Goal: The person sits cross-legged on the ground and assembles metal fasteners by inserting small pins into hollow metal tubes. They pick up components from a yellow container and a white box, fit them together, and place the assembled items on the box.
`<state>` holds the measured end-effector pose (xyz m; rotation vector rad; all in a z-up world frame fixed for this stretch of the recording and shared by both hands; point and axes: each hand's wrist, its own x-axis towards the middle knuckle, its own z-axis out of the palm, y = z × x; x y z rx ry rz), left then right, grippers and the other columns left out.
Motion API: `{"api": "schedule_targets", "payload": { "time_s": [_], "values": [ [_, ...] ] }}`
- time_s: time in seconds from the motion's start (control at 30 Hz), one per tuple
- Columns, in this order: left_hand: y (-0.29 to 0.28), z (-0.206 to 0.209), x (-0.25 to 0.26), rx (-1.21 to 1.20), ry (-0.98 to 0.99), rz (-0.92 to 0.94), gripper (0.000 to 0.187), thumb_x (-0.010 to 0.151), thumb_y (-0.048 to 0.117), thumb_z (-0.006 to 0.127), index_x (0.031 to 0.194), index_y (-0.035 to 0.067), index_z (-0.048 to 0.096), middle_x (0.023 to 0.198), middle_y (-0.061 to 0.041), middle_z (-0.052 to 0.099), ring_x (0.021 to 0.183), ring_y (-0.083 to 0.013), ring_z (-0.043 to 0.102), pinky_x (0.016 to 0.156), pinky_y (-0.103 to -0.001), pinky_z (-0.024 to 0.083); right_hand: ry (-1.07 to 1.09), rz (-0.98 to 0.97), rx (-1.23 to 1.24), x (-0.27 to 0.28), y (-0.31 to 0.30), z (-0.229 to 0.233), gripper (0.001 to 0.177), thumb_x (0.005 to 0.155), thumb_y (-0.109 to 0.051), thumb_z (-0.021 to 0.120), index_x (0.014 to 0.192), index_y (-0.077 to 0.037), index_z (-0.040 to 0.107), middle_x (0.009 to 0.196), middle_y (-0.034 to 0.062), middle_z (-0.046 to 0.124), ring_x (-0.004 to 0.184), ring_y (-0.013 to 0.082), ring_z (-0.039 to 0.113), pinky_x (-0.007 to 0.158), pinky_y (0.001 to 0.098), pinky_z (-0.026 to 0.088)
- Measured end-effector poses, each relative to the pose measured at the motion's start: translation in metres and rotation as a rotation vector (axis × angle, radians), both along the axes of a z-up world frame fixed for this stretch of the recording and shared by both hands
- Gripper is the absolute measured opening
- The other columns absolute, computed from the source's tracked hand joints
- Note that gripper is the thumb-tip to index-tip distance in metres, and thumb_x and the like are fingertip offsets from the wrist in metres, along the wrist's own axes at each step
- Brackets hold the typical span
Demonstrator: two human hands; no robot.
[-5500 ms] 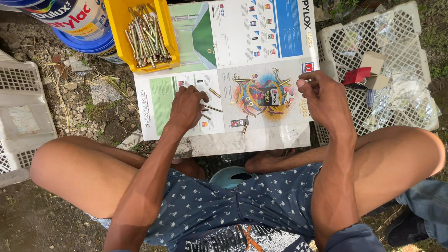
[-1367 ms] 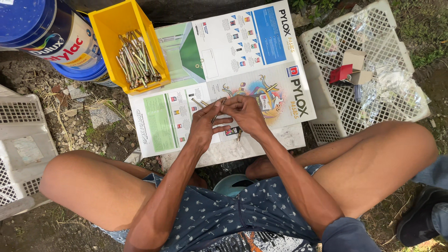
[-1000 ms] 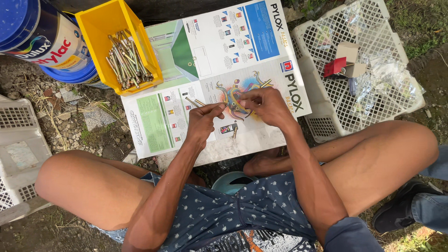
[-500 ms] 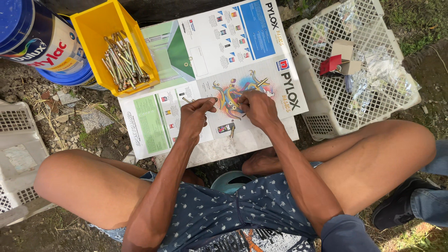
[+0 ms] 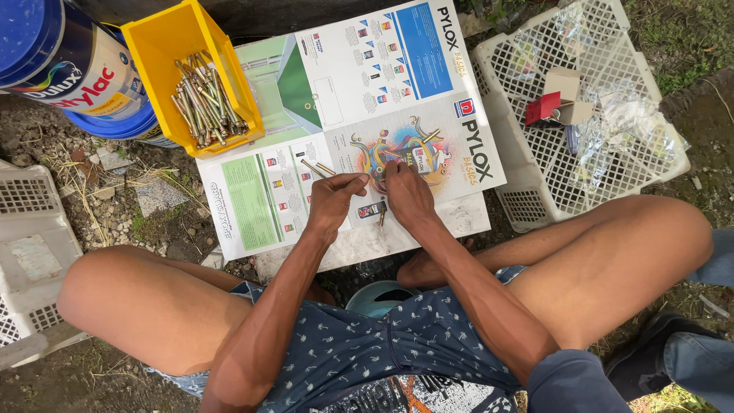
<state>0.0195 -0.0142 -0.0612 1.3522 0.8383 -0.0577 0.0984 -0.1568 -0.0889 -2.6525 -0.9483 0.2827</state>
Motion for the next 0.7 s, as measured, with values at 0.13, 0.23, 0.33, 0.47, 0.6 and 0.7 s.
{"api": "schedule_targets", "payload": {
  "time_s": [0.13,0.23,0.33,0.47,0.6,0.7],
  "values": [
    [0.001,0.01,0.0,0.011,0.007,0.012,0.021,0.082,0.023,0.075,0.098,0.009,0.075,0.071,-0.007,0.069,0.056,-0.0033,0.038,0.051,-0.019,0.031,0.057,-0.084,0.061,0.005,-0.004,0.014,0.018,0.082,-0.004,0.068,0.095,-0.004,0.055,0.085,0.0142,0.055,0.084,0.0338,0.062,0.065,0.0424,0.056],
    [0.004,0.014,0.0,0.011,0.013,0.009,0.021,0.082,0.024,0.075,0.098,0.01,0.075,0.071,-0.006,0.069,0.055,-0.0028,0.038,0.051,-0.019,0.031,0.237,-0.159,0.106,0.015,-0.013,0.01,0.026,0.08,-0.004,0.072,0.101,-0.007,0.057,0.091,0.0134,0.058,0.091,0.0349,0.062,0.073,0.0464,0.054],
    [0.003,0.012,0.001,0.008,0.008,0.002,0.021,0.082,0.024,0.075,0.098,0.011,0.075,0.071,-0.006,0.069,0.057,-0.0036,0.039,0.052,-0.02,0.03,0.3,-0.163,0.143,0.023,-0.017,0.0,0.019,0.082,-0.01,0.072,0.099,-0.011,0.063,0.091,0.0123,0.06,0.093,0.0357,0.062,0.076,0.0486,0.053],
    [0.0,0.007,0.001,0.004,0.012,-0.007,0.02,0.083,0.024,0.074,0.097,0.011,0.075,0.071,-0.006,0.069,0.056,-0.0037,0.039,0.052,-0.02,0.029,0.246,-0.151,0.112,0.021,-0.008,-0.005,0.012,0.089,-0.013,0.067,0.099,-0.011,0.063,0.09,0.0117,0.058,0.092,0.0332,0.062,0.076,0.0461,0.054],
    [0.001,0.003,0.001,-0.007,0.013,-0.014,0.019,0.084,0.024,0.073,0.096,0.01,0.075,0.071,-0.006,0.069,0.056,-0.0035,0.038,0.052,-0.02,0.029,0.224,-0.104,0.045,0.022,-0.007,-0.01,0.011,0.088,-0.012,0.066,0.096,-0.007,0.061,0.089,0.0146,0.057,0.09,0.0358,0.061,0.072,0.047,0.054],
    [0.002,-0.003,0.001,-0.034,0.033,-0.003,0.021,0.084,0.023,0.072,0.099,0.008,0.074,0.07,-0.006,0.068,0.048,-0.0034,0.042,0.046,-0.017,0.034,0.239,-0.05,-0.039,0.022,-0.006,0.003,0.007,0.091,-0.009,0.061,0.096,-0.005,0.058,0.09,0.0151,0.056,0.09,0.0332,0.061,0.071,0.0415,0.055]
  ]
}}
